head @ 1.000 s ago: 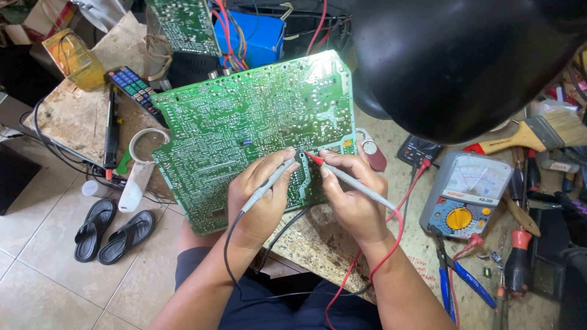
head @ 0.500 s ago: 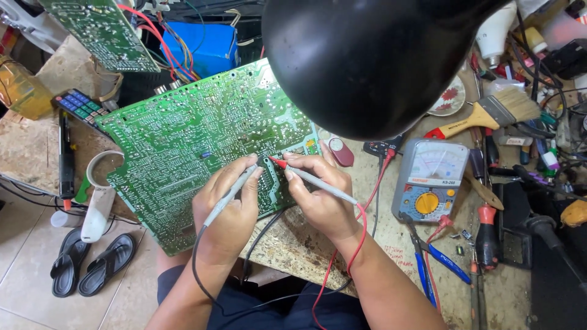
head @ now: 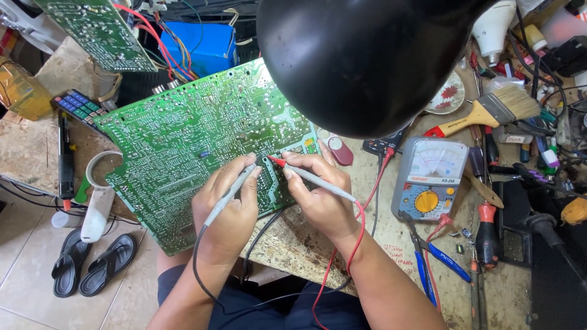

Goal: Testing and soldering components on a large circuit board using a multimeter and soldering iron.

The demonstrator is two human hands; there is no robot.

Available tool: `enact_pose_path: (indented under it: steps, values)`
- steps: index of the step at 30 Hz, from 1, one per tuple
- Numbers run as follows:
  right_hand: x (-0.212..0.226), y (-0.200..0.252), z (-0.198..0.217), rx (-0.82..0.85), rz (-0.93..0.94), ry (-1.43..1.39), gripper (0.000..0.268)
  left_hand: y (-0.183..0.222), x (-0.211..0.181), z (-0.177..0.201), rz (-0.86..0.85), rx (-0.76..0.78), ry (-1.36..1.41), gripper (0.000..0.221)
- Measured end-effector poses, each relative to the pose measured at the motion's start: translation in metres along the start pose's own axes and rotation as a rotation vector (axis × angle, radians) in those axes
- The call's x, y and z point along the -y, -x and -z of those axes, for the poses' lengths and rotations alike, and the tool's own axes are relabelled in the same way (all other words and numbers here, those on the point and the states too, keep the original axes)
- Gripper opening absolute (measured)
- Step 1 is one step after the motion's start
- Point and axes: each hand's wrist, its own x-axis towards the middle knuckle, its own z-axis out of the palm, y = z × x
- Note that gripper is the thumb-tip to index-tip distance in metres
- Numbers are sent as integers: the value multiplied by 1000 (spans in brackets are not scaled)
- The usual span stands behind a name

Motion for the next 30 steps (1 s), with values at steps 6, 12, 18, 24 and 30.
enact_pose_path:
  steps: [6, 12, 18, 24, 30]
  values:
    - [-1, 0, 0, -5, -7, 10, 9, -1, -1, 1, 12, 8, -3, 15]
    - [1, -1, 1, 2, -6, 12, 9, 0, 0, 0, 7, 6, -3, 15]
    - [2, 0, 1, 9, -13, 7, 9, 0, -2, 1, 11, 7, 8, 16]
    - [1, -1, 0, 11, -7, 2, 8, 0, -1, 0, 7, 3, 13, 15]
    - [1, 0, 1, 12, -20, 2, 9, 0, -1, 0, 1, 5, 9, 15]
